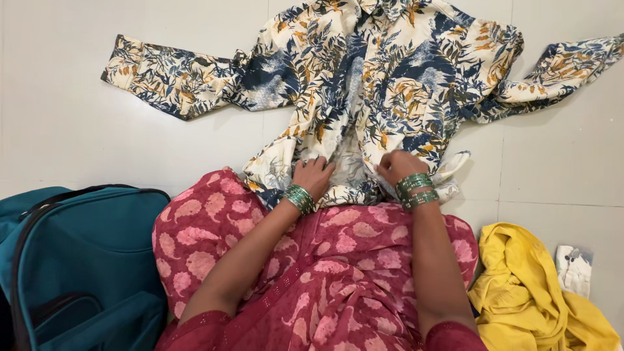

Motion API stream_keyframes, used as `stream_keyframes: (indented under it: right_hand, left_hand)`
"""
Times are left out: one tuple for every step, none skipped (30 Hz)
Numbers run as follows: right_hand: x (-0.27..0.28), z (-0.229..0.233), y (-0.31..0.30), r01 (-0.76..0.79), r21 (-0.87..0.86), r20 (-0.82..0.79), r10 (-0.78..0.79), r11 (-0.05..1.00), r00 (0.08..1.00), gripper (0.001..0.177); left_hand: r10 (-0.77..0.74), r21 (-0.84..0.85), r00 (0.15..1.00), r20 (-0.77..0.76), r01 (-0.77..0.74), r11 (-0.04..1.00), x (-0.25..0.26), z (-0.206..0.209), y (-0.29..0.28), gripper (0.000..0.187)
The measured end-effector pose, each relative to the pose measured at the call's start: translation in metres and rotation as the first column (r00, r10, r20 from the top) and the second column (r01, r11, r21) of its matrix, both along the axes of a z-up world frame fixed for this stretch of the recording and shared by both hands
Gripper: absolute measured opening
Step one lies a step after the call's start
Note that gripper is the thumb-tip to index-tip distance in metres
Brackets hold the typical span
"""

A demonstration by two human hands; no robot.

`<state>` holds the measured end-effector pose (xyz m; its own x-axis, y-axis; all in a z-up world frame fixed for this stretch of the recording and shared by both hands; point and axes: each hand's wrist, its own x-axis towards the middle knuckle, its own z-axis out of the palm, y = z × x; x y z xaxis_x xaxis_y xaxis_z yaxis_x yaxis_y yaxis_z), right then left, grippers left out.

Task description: The person sits on the floor and fastens the buttons of a printed shirt before smoothing and folding it.

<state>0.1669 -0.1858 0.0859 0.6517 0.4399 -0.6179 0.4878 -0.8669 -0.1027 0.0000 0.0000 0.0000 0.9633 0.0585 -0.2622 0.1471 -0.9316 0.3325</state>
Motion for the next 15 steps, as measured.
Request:
stream_keyframes:
  right_hand:
    - [0.006,-0.004,0.002,0.099,-0.033,0.048,-0.097,0.995,0.994,0.027]
    - [0.009,-0.009,0.003,0.101,-0.035,0.048,-0.100,0.994,0.994,0.027]
    - [0.010,-0.018,0.007,0.129,0.105,0.101,-0.140,0.986,0.985,0.025]
    - [0.012,-0.027,0.011,0.147,0.245,0.148,-0.187,0.958,0.971,0.025]
    - [0.014,-0.037,0.019,0.148,0.244,0.146,-0.188,0.958,0.971,0.025]
    - [0.016,-0.047,0.030,0.128,0.311,0.194,-0.194,0.942,0.962,0.030]
    - [0.017,-0.055,0.036,0.103,0.375,0.240,-0.204,0.921,0.949,0.036]
    - [0.016,-0.061,0.039,0.105,0.374,0.237,-0.205,0.921,0.950,0.036]
    - [0.015,-0.065,0.042,0.087,0.364,0.238,-0.183,0.927,0.954,0.041]
    - [0.015,-0.069,0.043,0.068,0.354,0.238,-0.160,0.933,0.958,0.047]
    - [0.016,-0.073,0.041,0.068,0.354,0.238,-0.160,0.933,0.958,0.047]
    - [0.016,-0.078,0.040,0.068,0.365,0.229,-0.161,0.928,0.960,0.042]
    - [0.016,-0.083,0.036,0.071,0.373,0.218,-0.162,0.925,0.962,0.037]
    - [0.018,-0.087,0.033,0.073,0.370,0.216,-0.163,0.926,0.963,0.037]
    - [0.023,-0.089,0.031,0.118,0.336,0.208,-0.195,0.935,0.959,0.031]
  left_hand:
    - [-0.003,-0.002,1.000,0.001,0.003,1.000,0.004,0.009,0.000,0.046]
    - [0.015,-0.043,1.000,0.015,-0.015,0.999,0.009,0.014,0.001,0.045]
    - [0.035,-0.083,0.999,0.028,-0.033,0.996,0.015,0.015,0.002,0.044]
    - [0.034,-0.084,0.999,0.027,-0.032,0.996,0.021,0.012,0.000,0.044]
    - [0.029,-0.120,1.000,-0.001,-0.029,0.992,0.029,0.005,-0.005,0.045]
    - [0.023,-0.156,0.999,-0.028,-0.027,0.987,0.035,-0.005,-0.012,0.045]
    - [0.022,-0.156,0.999,-0.031,-0.027,0.987,0.038,-0.017,-0.023,0.045]
    - [-0.034,-0.009,0.999,0.009,0.034,0.999,0.040,-0.028,-0.035,0.037]
    - [-0.094,0.141,0.995,0.043,0.087,0.986,0.039,-0.037,-0.045,0.030]
    - [-0.094,0.141,0.995,0.043,0.087,0.986,0.036,-0.043,-0.053,0.030]
    - [-0.162,0.076,0.987,0.007,0.161,0.984,0.034,-0.044,-0.060,0.038]
    - [-0.231,0.008,0.973,-0.025,0.232,0.973,0.034,-0.043,-0.063,0.047]
    - [-0.233,0.004,0.972,-0.026,0.233,0.972,0.035,-0.039,-0.063,0.047]
    - [-0.211,-0.045,0.974,-0.083,0.207,0.977,0.038,-0.033,-0.060,0.040]
    - [-0.190,-0.091,0.972,-0.140,0.179,0.980,0.040,-0.025,-0.055,0.033]
